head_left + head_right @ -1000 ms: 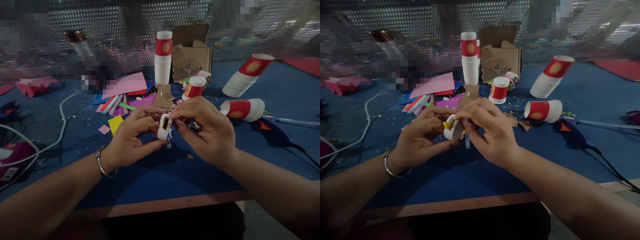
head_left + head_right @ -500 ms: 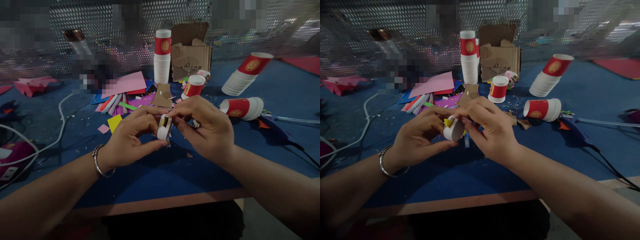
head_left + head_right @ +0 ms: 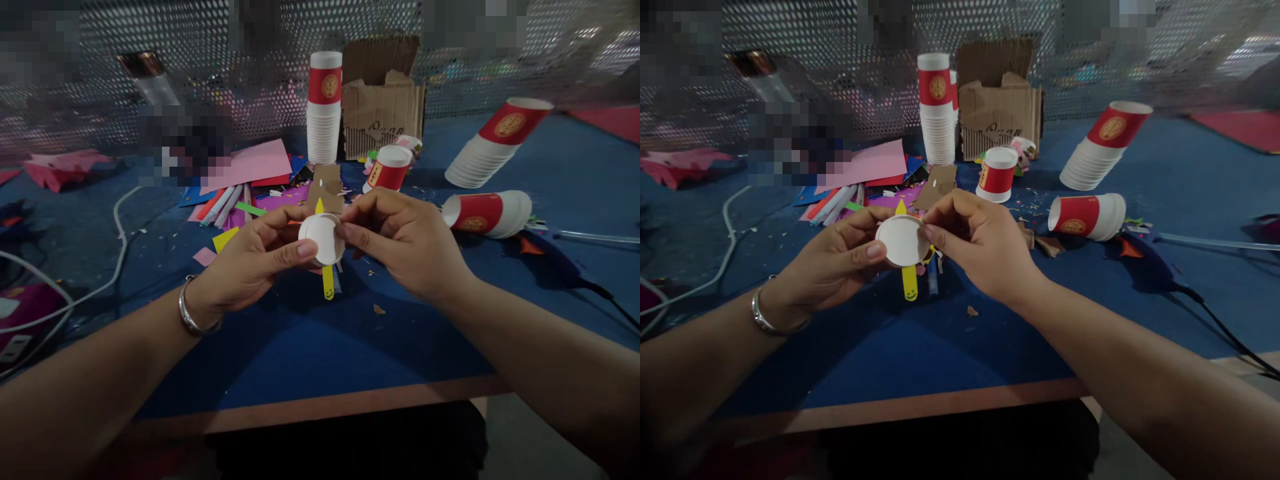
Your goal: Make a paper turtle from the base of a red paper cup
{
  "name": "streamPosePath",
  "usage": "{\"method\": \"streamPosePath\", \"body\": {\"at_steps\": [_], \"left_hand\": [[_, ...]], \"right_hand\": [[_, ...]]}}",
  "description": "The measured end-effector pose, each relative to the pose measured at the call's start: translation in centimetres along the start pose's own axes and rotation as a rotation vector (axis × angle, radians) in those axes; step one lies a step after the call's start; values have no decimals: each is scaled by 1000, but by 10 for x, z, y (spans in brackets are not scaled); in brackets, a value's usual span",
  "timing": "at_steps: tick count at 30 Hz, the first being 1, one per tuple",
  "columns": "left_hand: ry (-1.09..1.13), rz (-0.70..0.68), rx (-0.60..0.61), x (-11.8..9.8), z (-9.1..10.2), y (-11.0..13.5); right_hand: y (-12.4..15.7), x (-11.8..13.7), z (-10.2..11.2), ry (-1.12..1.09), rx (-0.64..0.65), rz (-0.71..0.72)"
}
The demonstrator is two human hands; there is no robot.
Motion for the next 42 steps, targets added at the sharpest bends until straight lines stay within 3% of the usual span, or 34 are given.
{"method": "streamPosePath", "body": {"at_steps": [7,13,21,29,33,37,42], "left_hand": [[62,160,-103,4,3,0],[155,173,-63,4,-4,-2],[220,183,-2,7,-7,-4],[287,217,-105,9,-6,-5],[311,248,-146,8,-5,-5],[263,213,-153,8,-2,-5],[220,149,-91,15,2,-7]], "right_hand": [[1,-19,-7,-340,8,-328],[4,-25,-13,-432,85,-492],[6,-32,-20,-506,145,-577],[6,-34,-23,-523,147,-607],[5,-29,-20,-375,79,-471],[5,-6,-7,-25,-51,-104],[12,14,-9,231,21,259]]}}
Point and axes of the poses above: each hand's wrist, its own y-axis away from the middle knuckle, its own z-axis out of the back of the hand, x = y × z, the point moved 5 cm from there along -y, towards the middle knuckle, and after that the axes turned 5 degrees about -x, right-handed, at the moved point
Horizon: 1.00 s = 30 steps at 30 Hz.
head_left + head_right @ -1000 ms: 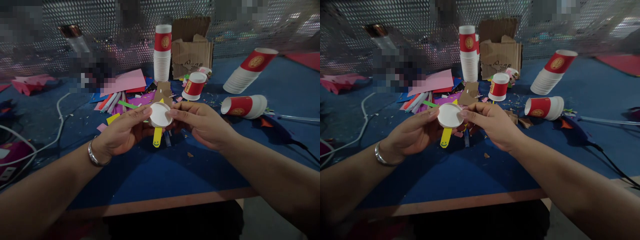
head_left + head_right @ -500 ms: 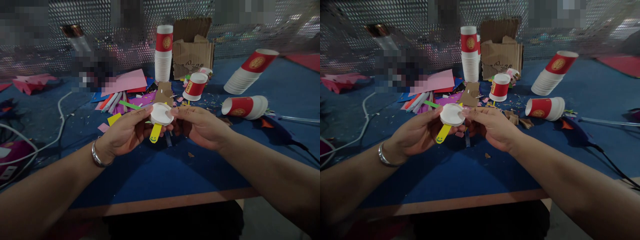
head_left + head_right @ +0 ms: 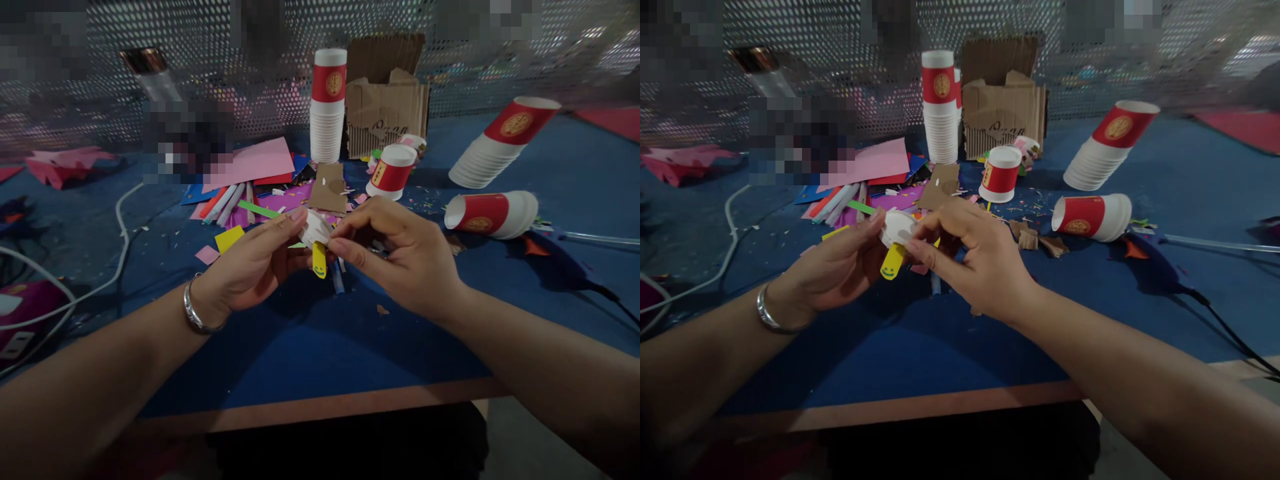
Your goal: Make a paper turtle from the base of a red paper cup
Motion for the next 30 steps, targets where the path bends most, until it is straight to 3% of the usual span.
{"method": "streamPosePath", "body": {"at_steps": [3,11,30], "left_hand": [[0,19,10,4,1,0],[6,8,-52,4,-1,3],[-47,-97,-111,4,-7,11]], "right_hand": [[2,2,-3,50,44,91],[2,3,-2,106,60,140],[0,4,-4,56,86,154]]}}
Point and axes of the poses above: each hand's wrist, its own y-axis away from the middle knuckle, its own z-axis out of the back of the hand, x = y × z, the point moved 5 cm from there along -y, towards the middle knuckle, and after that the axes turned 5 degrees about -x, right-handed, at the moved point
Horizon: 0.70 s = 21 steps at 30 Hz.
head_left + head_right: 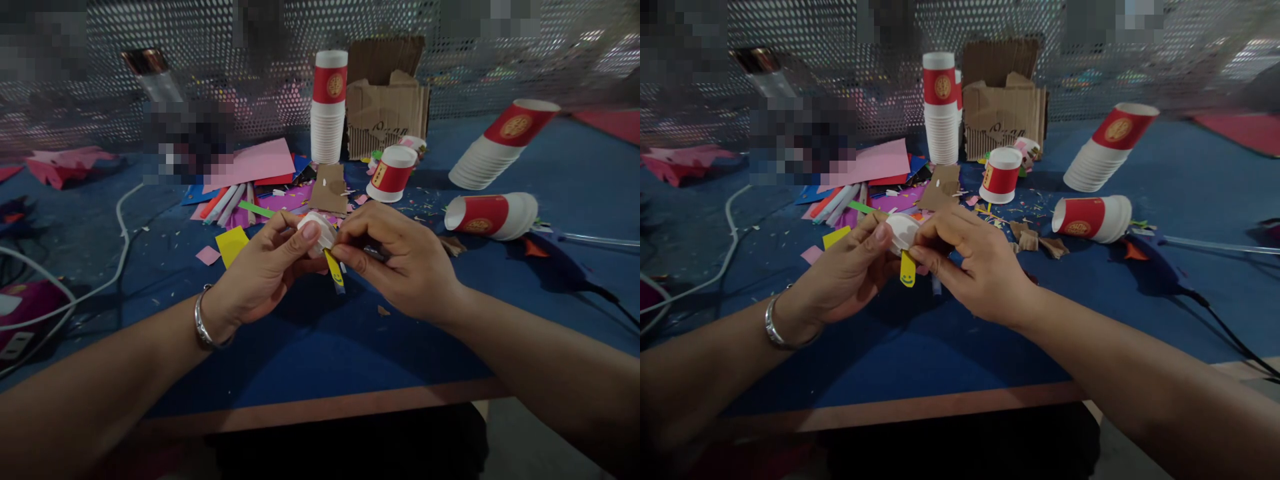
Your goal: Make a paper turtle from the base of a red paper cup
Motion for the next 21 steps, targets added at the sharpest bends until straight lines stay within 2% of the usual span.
{"method": "streamPosePath", "body": {"at_steps": [7,11,14,17,21], "left_hand": [[62,57,91,-6,-5,-3],[38,57,96,-10,-5,-5],[-14,17,93,-12,-4,-4],[-90,-45,72,-13,-3,-1],[-242,-210,74,-20,-3,3]], "right_hand": [[0,1,-3,-18,36,2],[0,-1,5,14,-73,-57],[1,-6,10,-7,-154,-129],[2,-10,9,-48,-147,-169],[3,-10,7,-88,-135,-159]]}}
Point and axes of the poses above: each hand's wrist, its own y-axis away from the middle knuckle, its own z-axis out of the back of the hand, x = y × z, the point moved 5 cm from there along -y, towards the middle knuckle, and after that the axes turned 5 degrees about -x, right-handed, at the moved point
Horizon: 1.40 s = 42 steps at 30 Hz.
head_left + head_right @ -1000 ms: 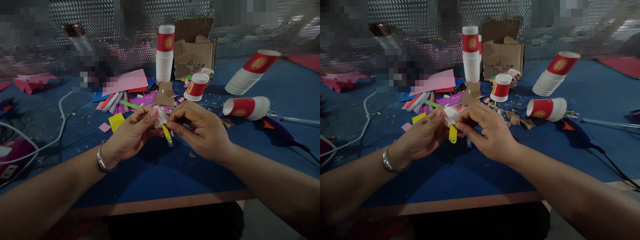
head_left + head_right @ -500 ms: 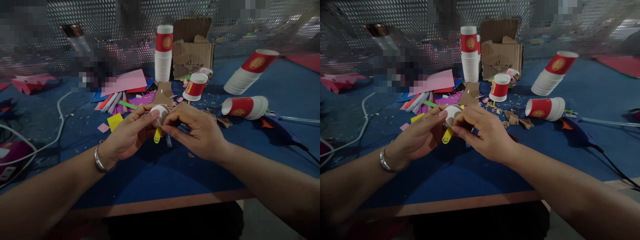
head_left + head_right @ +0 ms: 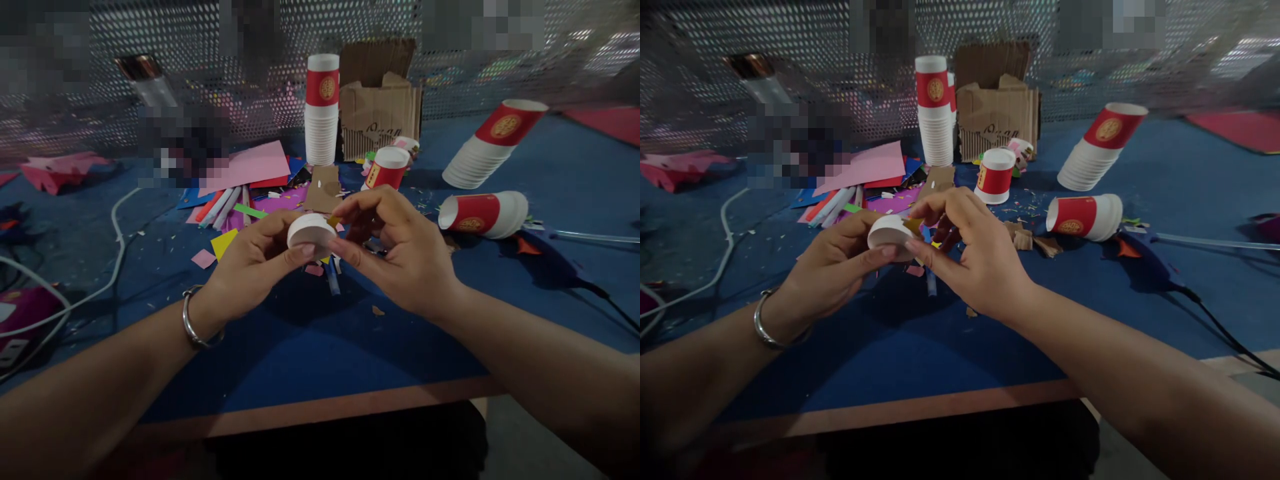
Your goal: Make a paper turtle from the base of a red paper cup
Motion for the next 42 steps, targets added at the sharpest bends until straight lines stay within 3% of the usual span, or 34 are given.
{"method": "streamPosePath", "body": {"at_steps": [7,25,33,42], "left_hand": [[-166,-178,-11,-12,3,2],[-273,-195,73,-12,4,4],[-32,25,66,1,7,-6],[60,219,106,4,6,-7]], "right_hand": [[1,2,-2,-24,64,-41],[1,5,-6,-37,160,7],[-2,2,-4,-158,91,-93],[-6,2,4,-49,27,-157]]}}
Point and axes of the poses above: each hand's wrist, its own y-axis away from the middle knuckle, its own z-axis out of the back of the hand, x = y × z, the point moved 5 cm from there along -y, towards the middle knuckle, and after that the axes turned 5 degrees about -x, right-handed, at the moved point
